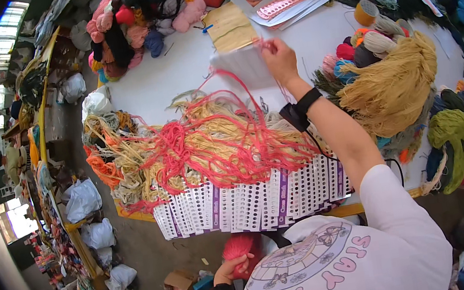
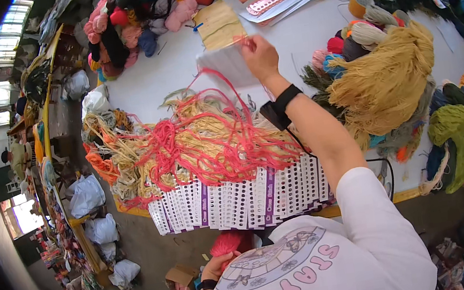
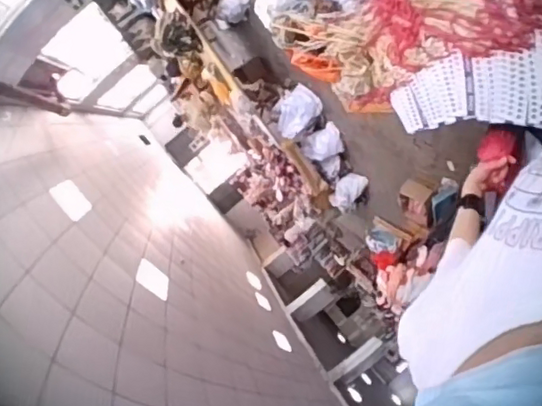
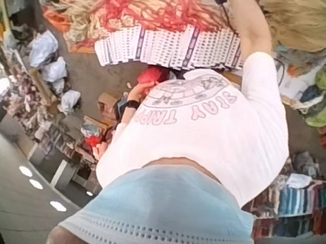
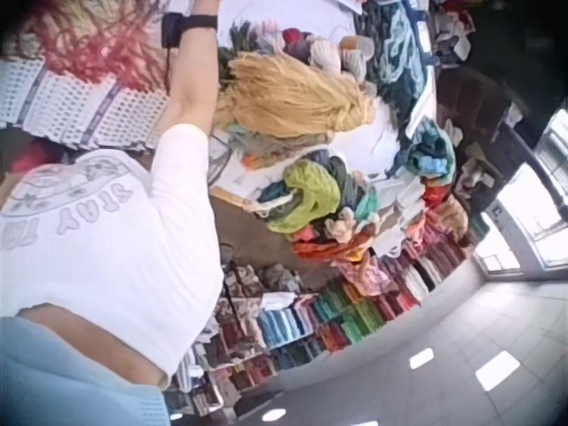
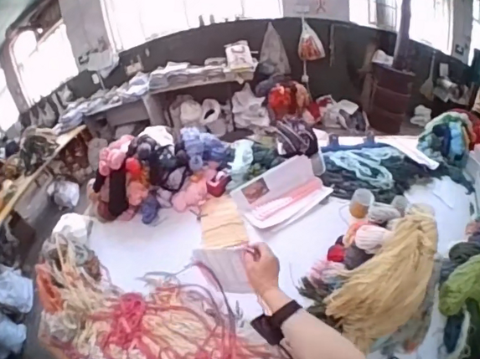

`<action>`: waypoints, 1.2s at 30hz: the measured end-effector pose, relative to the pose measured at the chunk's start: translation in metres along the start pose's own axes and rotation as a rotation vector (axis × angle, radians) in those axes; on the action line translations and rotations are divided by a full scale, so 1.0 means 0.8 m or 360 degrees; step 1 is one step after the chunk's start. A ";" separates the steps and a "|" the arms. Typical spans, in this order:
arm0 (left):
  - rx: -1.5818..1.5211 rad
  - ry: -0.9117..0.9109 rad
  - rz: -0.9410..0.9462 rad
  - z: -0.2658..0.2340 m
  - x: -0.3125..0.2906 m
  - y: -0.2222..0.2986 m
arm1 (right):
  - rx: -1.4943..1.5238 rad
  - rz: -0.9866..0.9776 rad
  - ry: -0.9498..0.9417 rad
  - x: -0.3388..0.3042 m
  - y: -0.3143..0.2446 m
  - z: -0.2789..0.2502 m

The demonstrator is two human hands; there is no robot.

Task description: The person separates strands of pink yarn from a bundle and threads them through holes in paper cards. They repeat this process multiple times, occasionally moving the yarn and cards aside, before picking up a bundle of yellow yarn.

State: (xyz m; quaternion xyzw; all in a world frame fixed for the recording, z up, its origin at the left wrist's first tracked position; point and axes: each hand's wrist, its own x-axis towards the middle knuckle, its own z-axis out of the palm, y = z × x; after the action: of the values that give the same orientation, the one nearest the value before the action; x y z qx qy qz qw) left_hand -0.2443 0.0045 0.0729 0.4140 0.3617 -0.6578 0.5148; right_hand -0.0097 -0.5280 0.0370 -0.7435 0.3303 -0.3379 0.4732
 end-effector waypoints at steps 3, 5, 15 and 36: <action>0.0146 -0.0238 0.0123 -0.005 0.022 -0.015 | 0.0356 -0.0494 0.0403 0.029 -0.039 -0.057; 0.0105 -0.0276 0.0195 0.015 0.027 -0.039 | 0.0392 -0.0604 0.0429 0.021 -0.078 -0.111; 0.0072 -0.0442 0.1007 0.120 0.032 -0.164 | 0.1401 0.0772 -0.0188 -0.056 0.033 -0.200; 0.0163 -0.0866 0.0551 0.370 -0.125 -0.203 | 0.0981 -0.0998 -0.2956 -0.427 -0.186 -0.369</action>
State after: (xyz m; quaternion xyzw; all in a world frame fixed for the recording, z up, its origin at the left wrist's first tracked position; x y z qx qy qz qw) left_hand -0.4412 -0.1907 0.2894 0.3036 0.1016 -0.6644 0.6753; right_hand -0.4137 -0.3430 0.2054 -0.6106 -0.4762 0.1921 0.6029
